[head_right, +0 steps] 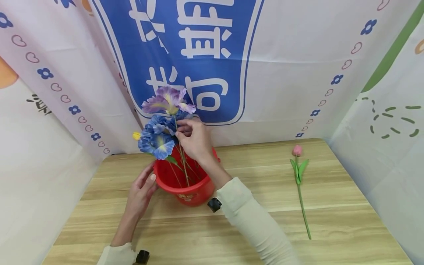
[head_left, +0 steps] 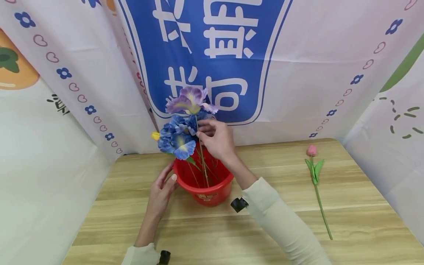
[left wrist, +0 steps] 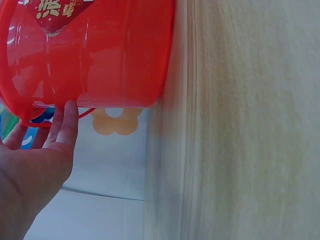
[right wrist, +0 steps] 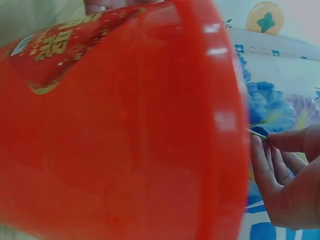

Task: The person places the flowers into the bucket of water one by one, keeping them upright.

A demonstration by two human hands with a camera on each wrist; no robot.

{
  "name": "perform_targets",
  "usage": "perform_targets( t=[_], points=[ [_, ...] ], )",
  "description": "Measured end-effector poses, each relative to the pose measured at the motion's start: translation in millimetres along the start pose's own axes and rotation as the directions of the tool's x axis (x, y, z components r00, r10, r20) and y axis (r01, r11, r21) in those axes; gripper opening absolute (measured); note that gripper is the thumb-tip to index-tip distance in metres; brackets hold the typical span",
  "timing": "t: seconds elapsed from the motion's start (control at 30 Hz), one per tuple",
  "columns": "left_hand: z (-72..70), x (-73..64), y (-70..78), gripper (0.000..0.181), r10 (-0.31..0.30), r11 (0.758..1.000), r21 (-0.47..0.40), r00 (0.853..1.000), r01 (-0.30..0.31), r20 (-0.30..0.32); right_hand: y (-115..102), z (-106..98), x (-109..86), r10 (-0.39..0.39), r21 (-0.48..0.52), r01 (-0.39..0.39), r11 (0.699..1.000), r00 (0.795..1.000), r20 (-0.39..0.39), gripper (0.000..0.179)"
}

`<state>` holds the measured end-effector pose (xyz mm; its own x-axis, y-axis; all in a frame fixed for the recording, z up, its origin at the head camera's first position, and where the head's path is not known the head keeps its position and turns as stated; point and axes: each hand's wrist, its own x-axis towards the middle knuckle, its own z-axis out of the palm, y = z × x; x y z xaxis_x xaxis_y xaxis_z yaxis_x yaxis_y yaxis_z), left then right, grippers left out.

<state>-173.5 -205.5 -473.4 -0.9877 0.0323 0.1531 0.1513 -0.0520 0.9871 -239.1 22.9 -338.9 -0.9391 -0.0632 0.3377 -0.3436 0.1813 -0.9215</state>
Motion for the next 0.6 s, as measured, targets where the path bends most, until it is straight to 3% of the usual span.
perform_targets(
  t=[0.37, 0.6],
  points=[
    [0.2, -0.5, 0.4, 0.056, 0.003, 1.000, 0.008, 1.000, -0.003, -0.003, 19, 11, 2.7, -0.006, -0.157, 0.009, 0.988, 1.000, 0.015, 0.026],
    [0.2, 0.4, -0.2, 0.055, 0.011, 1.000, 0.004, 1.000, -0.011, 0.002, 26, 10, 0.1, 0.055, -0.235, -0.042, 0.971, 0.997, 0.047, 0.024]
  ],
)
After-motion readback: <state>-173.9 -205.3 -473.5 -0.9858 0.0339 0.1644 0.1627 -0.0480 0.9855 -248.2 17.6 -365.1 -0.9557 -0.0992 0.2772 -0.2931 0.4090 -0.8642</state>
